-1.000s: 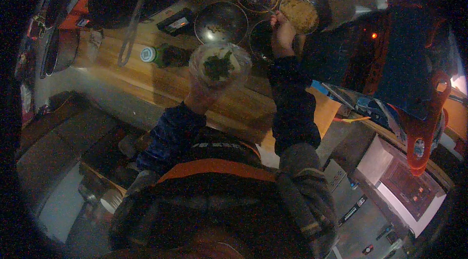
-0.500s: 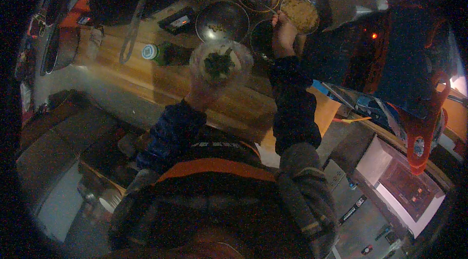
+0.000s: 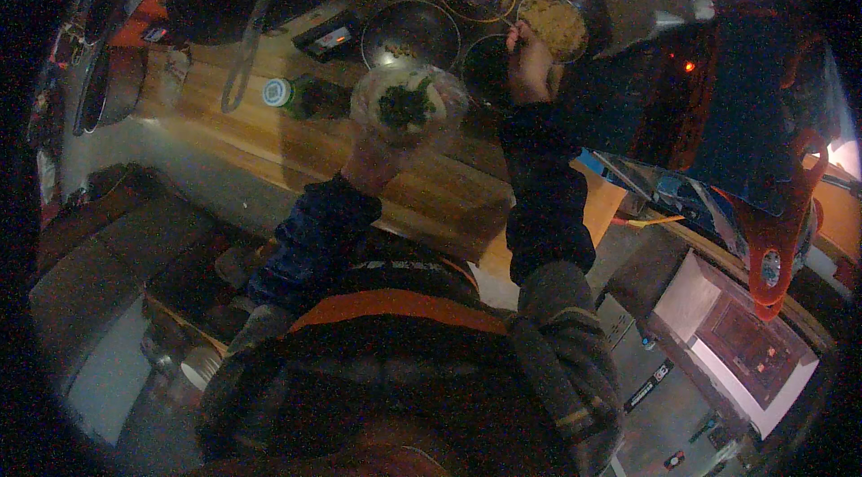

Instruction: The person retrieves a steamed bun from a steamer, places it in a plastic bag, and adds chopped greens and a spoonful of sauce. The person then holds the bagged bun while moving through the restaurant.

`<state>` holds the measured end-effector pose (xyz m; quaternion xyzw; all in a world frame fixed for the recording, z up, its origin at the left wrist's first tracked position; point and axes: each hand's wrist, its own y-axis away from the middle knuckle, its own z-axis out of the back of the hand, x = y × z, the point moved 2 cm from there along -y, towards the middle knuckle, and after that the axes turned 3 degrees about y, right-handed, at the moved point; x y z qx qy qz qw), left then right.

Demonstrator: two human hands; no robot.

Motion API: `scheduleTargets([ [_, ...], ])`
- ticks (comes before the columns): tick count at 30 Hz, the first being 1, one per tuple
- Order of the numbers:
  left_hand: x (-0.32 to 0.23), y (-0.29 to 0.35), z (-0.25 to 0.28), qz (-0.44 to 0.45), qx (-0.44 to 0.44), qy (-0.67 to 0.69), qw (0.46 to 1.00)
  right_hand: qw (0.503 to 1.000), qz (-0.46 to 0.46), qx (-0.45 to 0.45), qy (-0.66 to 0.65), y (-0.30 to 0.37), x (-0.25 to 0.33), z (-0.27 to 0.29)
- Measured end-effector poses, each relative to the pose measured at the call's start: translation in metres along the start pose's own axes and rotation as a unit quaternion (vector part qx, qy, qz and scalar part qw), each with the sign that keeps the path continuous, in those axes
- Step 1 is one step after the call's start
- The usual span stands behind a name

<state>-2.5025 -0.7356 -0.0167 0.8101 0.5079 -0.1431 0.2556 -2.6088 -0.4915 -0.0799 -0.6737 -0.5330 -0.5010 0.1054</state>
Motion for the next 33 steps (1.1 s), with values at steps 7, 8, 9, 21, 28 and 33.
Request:
scheduleTargets([
  [7, -0.002, 0.000, 0.007, -0.148, 0.005, -0.226, 0.963, 0.946, 0.201, -0.017, 0.253, -0.012, -0.013, -0.005],
  [8, -0.004, 0.002, 0.007, -0.187, 0.000, -0.299, 0.936, 0.923, 0.223, -0.010, 0.314, -0.014, -0.017, -0.006],
  [9, -0.006, 0.000, 0.008, -0.198, -0.029, -0.329, 0.923, 0.897, 0.234, -0.023, 0.375, -0.016, -0.022, -0.007],
  [21, 0.005, 0.004, 0.003, 0.055, 0.050, 0.250, 0.965, 0.970, 0.095, 0.053, 0.218, -0.007, -0.025, 0.001],
  [28, 0.001, 0.011, -0.004, -0.076, 0.035, -0.068, 0.994, 0.996, -0.080, 0.012, -0.045, -0.013, -0.027, 0.013],
  [33, 0.004, 0.003, 0.000, 0.012, -0.052, 0.030, 0.998, 0.997, -0.053, -0.021, -0.043, -0.002, -0.014, 0.005],
])
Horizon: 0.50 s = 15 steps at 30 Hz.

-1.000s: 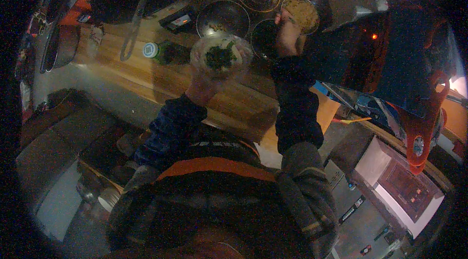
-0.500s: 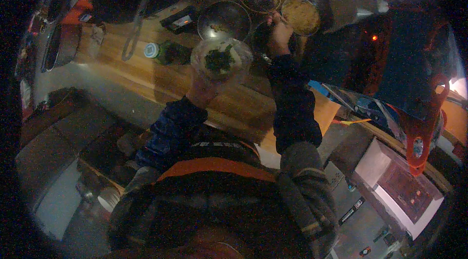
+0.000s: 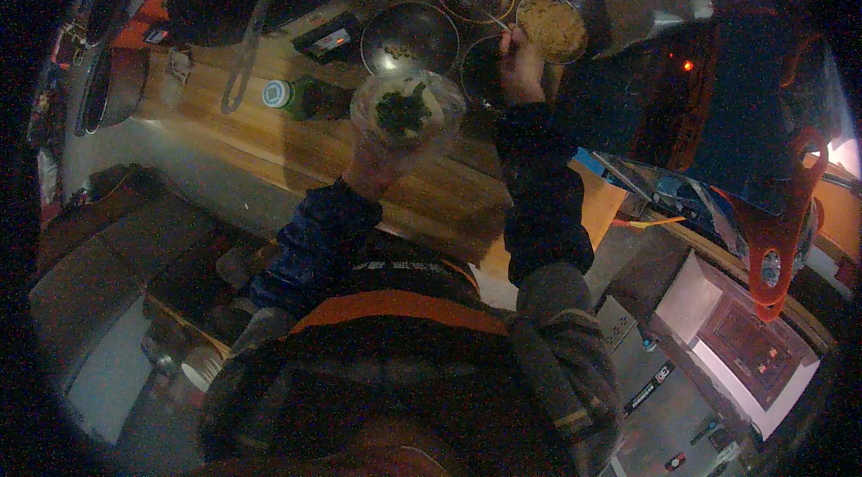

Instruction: The person retrieves a steamed bun from a steamer, places it in a plastic bag, and adds chopped greens and a spoonful of sauce. The person then holds the bagged bun while moving through the restaurant.

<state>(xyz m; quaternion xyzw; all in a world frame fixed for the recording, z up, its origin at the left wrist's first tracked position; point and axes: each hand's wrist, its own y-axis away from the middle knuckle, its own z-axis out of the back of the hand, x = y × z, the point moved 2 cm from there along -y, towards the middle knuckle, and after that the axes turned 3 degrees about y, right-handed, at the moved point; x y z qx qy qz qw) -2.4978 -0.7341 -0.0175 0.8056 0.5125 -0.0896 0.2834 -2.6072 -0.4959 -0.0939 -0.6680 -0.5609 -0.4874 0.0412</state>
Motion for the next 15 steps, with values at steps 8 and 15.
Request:
scheduleTargets([
  [8, 0.000, 0.001, 0.002, -0.068, 0.052, -0.069, 0.994, 0.986, 0.107, 0.003, 0.127, 0.018, 0.014, -0.013],
  [15, -0.002, 0.000, 0.000, 0.009, 0.018, 0.037, 0.999, 0.975, 0.122, -0.009, 0.187, 0.020, 0.022, -0.012],
])
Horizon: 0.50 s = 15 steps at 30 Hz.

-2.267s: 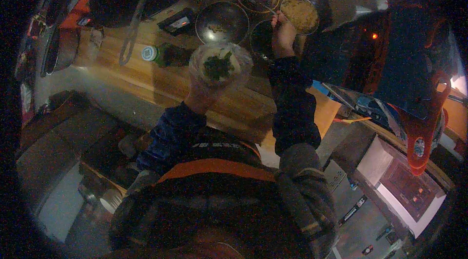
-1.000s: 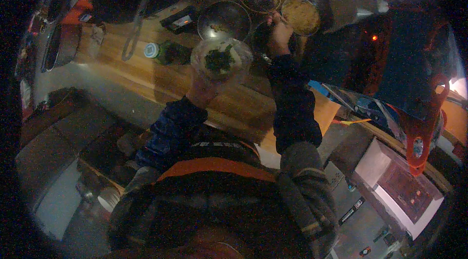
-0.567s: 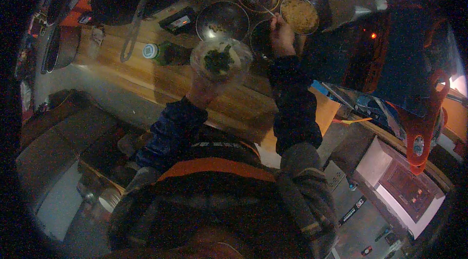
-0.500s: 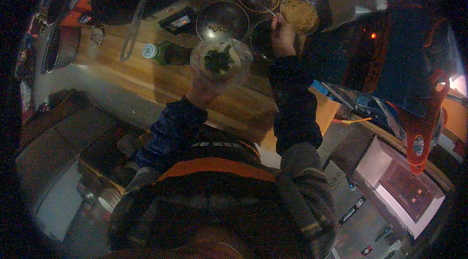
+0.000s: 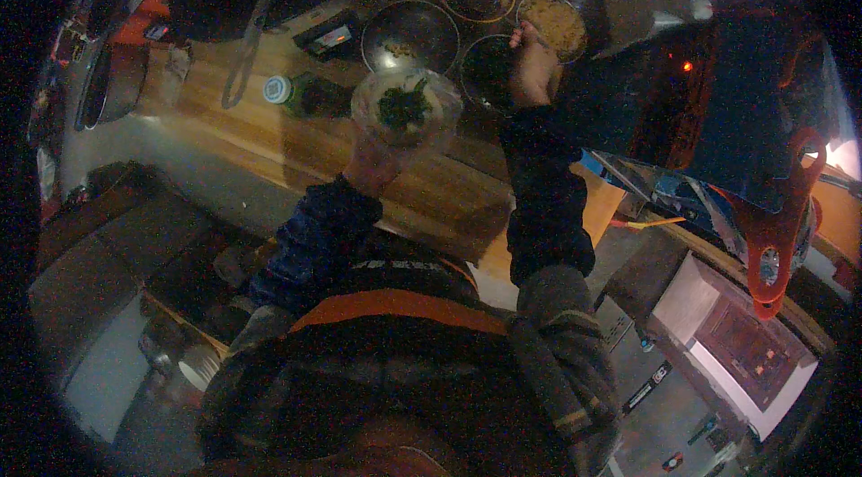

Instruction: The person retrieves a steamed bun from a steamer, places it in a plastic bag, and adds chopped greens and a spoonful of sauce. The person then holds the bagged bun while moving through the restaurant.

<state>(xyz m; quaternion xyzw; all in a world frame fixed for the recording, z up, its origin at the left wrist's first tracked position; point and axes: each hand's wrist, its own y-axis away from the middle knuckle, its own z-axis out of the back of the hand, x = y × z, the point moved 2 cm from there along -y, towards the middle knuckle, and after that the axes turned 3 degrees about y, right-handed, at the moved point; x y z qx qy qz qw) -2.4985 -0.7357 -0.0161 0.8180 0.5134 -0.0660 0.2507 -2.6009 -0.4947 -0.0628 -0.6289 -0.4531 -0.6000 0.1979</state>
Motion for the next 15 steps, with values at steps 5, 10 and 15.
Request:
scheduleTargets([
  [5, -0.003, 0.006, -0.006, -0.032, 0.089, 0.033, 0.995, 0.996, 0.056, 0.017, 0.074, -0.011, -0.011, 0.013],
  [10, -0.001, -0.005, 0.005, -0.096, 0.049, -0.106, 0.988, 0.990, 0.009, 0.092, -0.107, -0.001, 0.012, 0.019],
  [15, -0.003, -0.019, -0.001, -0.302, 0.050, -0.369, 0.878, 0.995, -0.036, 0.089, -0.028, 0.073, 0.087, 0.016],
])
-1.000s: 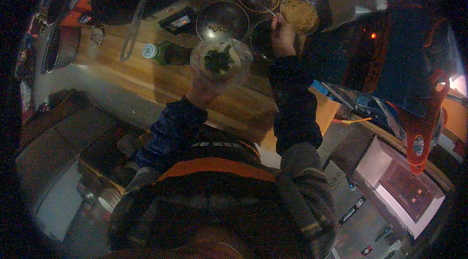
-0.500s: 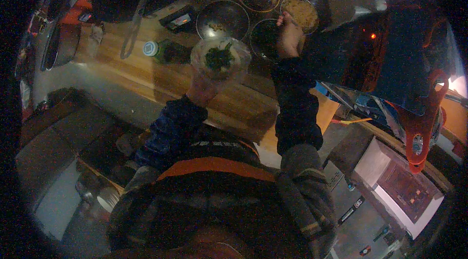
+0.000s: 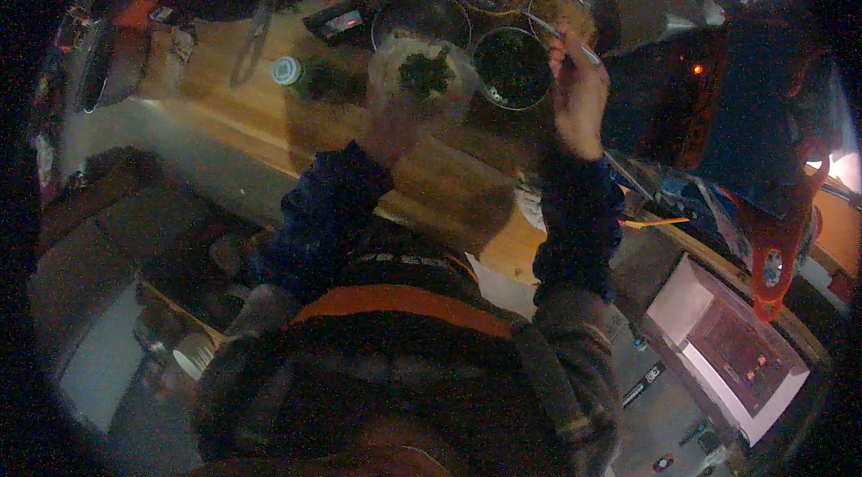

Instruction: The person retrieves a steamed bun from a steamer, places it in a plastic bag, and adds chopped greens and a spoonful of sauce. The person then holds the bagged bun while moving through the restaurant.

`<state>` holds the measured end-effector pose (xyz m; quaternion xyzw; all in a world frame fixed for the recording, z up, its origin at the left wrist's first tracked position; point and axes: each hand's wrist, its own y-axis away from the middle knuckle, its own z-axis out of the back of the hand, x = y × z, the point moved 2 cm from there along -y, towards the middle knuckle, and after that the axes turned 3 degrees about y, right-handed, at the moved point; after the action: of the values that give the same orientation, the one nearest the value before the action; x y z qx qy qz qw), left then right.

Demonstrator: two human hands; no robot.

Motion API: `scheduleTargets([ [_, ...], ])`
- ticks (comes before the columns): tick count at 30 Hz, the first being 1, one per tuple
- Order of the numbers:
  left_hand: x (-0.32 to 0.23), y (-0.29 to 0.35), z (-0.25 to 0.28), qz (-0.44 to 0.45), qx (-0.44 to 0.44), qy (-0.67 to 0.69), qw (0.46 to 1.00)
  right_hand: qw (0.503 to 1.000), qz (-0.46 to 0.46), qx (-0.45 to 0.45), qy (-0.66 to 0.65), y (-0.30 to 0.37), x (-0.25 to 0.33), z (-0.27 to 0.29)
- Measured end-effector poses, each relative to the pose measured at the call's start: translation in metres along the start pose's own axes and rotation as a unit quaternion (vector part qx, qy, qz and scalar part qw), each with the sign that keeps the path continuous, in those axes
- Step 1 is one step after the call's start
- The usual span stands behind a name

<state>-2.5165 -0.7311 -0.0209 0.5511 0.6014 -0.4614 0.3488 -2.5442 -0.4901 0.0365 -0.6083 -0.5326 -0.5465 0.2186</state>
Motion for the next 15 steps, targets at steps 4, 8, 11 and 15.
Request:
scheduleTargets([
  [4, -0.001, -0.005, -0.008, 0.137, 0.005, 0.175, 0.975, 0.997, -0.031, -0.003, 0.064, 0.062, 0.035, -0.015],
  [8, -0.006, -0.003, -0.014, 0.259, -0.008, 0.342, 0.903, 0.988, -0.040, 0.000, 0.147, 0.090, 0.039, -0.019],
  [11, -0.013, -0.003, -0.020, 0.304, -0.012, 0.396, 0.867, 0.988, -0.024, 0.015, 0.152, 0.102, 0.035, -0.017],
  [15, -0.030, -0.001, -0.025, 0.345, -0.041, 0.413, 0.842, 0.984, 0.016, 0.036, 0.173, 0.115, 0.034, -0.018],
])
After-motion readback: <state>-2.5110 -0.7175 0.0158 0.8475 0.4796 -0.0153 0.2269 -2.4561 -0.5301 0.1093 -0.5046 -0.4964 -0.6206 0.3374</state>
